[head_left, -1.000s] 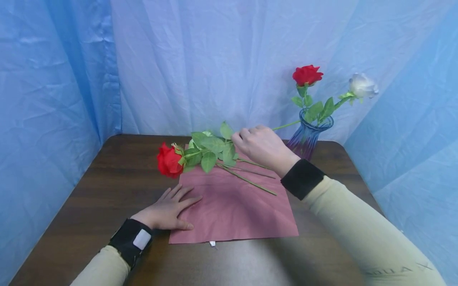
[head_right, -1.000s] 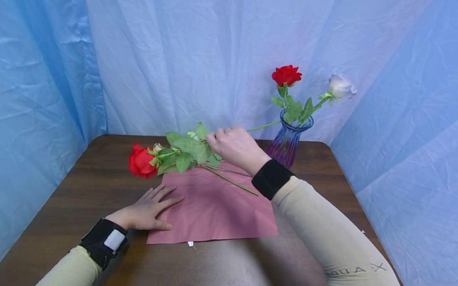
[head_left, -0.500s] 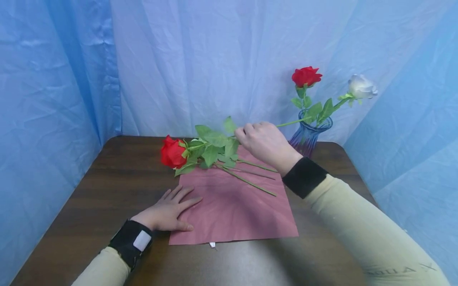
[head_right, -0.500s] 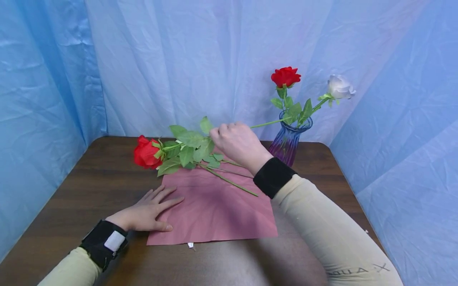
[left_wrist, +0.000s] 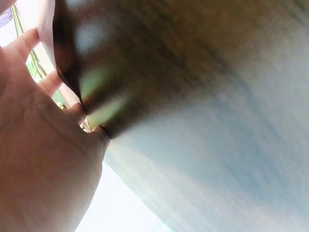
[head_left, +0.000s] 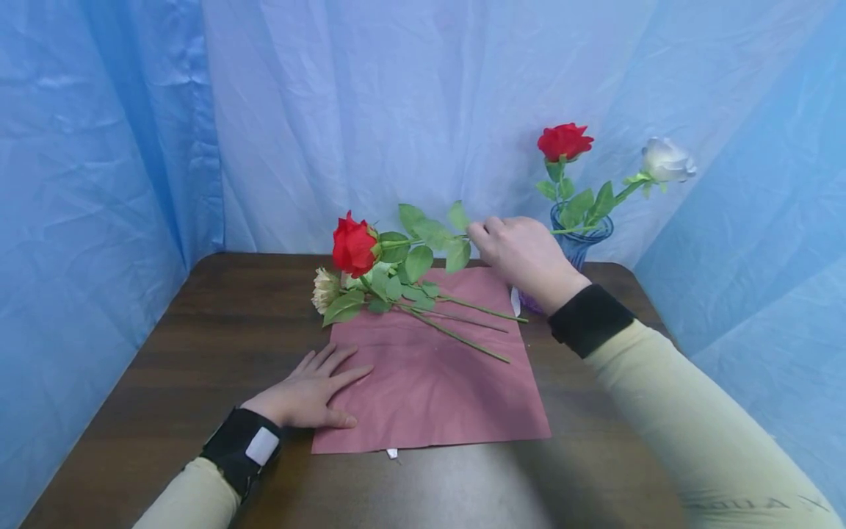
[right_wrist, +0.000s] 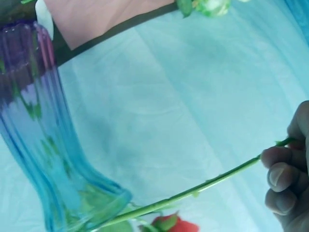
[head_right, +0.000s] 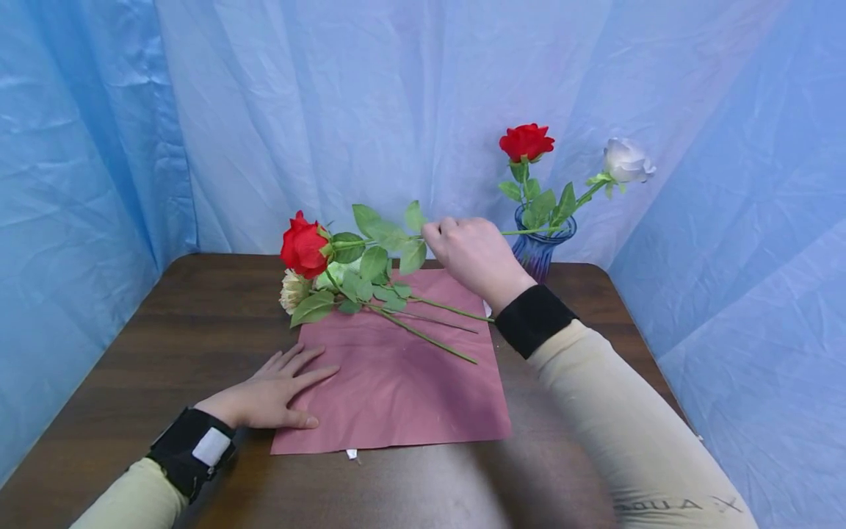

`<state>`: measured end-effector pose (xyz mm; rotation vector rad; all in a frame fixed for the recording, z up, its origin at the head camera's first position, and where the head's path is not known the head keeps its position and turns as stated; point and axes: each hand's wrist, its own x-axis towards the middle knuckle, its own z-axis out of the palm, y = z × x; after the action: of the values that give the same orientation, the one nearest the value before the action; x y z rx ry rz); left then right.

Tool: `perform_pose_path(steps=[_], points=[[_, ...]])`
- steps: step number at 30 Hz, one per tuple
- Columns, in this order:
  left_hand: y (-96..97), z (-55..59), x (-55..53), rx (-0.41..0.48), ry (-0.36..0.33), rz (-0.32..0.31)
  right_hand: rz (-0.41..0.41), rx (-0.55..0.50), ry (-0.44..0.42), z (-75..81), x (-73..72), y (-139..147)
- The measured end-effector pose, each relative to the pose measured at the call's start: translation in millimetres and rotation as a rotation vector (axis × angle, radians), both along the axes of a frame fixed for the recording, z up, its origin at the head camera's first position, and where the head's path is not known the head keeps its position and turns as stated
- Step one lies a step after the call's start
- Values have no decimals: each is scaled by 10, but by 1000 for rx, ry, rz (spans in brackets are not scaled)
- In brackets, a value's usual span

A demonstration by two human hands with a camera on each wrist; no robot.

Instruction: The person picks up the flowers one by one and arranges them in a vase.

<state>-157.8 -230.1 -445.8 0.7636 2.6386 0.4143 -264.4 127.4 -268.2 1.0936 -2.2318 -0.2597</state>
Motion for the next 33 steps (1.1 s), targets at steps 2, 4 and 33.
perform_pose_path(steps=[2,4,33], points=[[-4,-8,0,9,4,-3,8,-32,-9,5,-19,55],[-4,-17,-2,6,-5,3,23,-70,-15,14,-34,104],[29,5,17,20,-22,9,27,-350,-43,369,-258,373]])
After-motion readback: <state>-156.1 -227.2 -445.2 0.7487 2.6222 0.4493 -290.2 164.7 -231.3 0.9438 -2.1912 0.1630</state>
